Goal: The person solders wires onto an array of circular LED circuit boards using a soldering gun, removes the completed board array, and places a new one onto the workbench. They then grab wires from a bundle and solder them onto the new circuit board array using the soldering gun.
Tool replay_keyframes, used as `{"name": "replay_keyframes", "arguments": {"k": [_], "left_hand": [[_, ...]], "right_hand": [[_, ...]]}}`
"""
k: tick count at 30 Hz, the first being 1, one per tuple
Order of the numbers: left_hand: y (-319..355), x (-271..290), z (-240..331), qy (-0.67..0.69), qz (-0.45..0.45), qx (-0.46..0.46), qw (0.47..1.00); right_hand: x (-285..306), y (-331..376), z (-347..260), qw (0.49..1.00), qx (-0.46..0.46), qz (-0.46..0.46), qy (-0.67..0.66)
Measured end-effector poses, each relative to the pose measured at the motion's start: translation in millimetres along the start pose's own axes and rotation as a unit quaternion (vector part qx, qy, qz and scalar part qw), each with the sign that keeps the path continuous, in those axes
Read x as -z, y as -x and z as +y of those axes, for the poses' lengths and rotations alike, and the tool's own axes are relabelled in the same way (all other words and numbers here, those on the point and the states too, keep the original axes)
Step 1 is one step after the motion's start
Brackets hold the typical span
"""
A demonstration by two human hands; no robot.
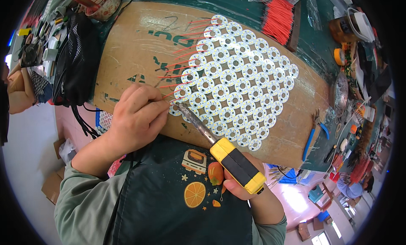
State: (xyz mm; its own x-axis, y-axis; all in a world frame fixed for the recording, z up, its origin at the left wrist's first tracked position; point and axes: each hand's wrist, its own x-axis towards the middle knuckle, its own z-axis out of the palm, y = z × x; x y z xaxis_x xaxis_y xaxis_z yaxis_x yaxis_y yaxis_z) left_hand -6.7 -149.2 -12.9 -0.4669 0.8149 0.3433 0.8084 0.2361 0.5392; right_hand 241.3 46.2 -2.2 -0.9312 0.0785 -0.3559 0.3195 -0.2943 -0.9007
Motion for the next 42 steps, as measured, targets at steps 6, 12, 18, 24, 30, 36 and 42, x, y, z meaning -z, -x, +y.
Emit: {"name": "replay_keyframes", "arguments": {"k": [6,12,18,24,30,36,42], "left_hand": [[-0.7,0.5,0.3,-0.002,-0.006,-0.004,1.0],[-1.4,1.1,2.0,-0.009,-0.018,0.0,1.0],[-2.9,1.7,3.6,-0.013,-0.021,0.004,1.0],[-4.0,1.8,4.5,-0.013,-0.021,0.009,1.0],[-10.1,0.4,9.7,-0.019,-0.009,0.004,1.0],[-24.5,-6.6,14.0,-0.022,-0.011,0.004,1.0],[-48.6,10.4,17.5,-0.035,-0.058,0.004,0.998]], "right_hand": [[4.5,0.2,3.9,1.0,-0.004,-0.028,0.002],[3.3,2.4,2.8,0.999,-0.014,-0.015,0.026],[7.8,10.4,8.7,0.999,-0.013,-0.001,0.036],[9.3,21.3,12.9,0.994,0.007,0.079,0.076],[12.7,10.9,3.1,0.983,0.091,0.152,-0.042],[30.3,-7.6,-5.0,0.966,0.182,0.183,-0.022],[37.6,-2.8,-0.1,0.953,0.196,0.223,-0.06]]}}
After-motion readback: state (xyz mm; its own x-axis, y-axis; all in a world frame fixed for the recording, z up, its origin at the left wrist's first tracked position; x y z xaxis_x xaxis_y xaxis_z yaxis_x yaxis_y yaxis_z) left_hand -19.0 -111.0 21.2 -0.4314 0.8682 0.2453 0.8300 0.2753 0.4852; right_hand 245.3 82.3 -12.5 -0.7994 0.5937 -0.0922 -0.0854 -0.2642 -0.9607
